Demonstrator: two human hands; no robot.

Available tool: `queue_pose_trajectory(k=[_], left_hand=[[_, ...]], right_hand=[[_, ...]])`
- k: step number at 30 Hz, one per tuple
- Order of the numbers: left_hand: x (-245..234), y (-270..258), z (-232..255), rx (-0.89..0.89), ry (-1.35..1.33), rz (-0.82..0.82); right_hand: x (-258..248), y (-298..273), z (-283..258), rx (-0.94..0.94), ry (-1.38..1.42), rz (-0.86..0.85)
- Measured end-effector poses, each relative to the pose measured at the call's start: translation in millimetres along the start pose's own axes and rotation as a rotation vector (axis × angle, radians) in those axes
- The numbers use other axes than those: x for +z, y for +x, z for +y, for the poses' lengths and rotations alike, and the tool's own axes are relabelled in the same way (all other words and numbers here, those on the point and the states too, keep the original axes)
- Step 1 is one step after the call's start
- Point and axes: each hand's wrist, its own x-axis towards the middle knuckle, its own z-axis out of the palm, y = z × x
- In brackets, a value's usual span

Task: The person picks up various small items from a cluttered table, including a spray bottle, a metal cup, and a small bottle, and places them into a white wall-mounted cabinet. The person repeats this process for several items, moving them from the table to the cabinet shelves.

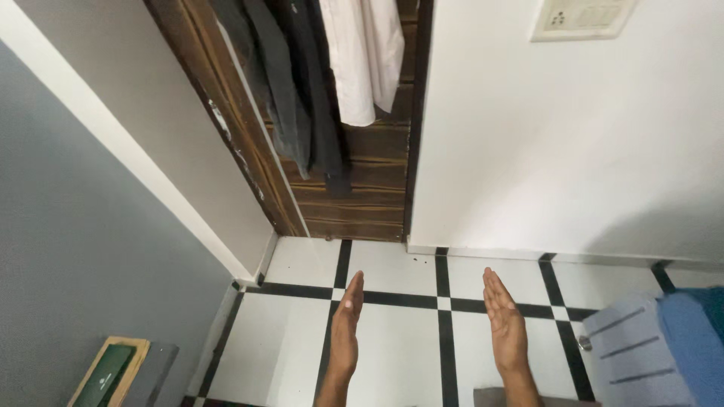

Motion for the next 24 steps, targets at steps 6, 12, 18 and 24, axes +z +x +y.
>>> queue_pose_trajectory(k=[6, 12, 18, 24], left_hand=[[8, 36, -9, -0.015, -0.033, 0.117], [16, 61, -14, 0.108, -0.055, 0.097], [20, 103, -18, -0.022, -0.065, 0.133], [6, 145, -20, 0.006, -0.074, 0.169]], right_hand=[[11, 72, 2, 0.03, -0.025, -0.079], [14, 119, 13, 0.058, 0.003, -0.146], [23, 159, 26, 0.054, 0.012, -0.178], [51, 196, 36, 0.119, -0.025, -0.164]])
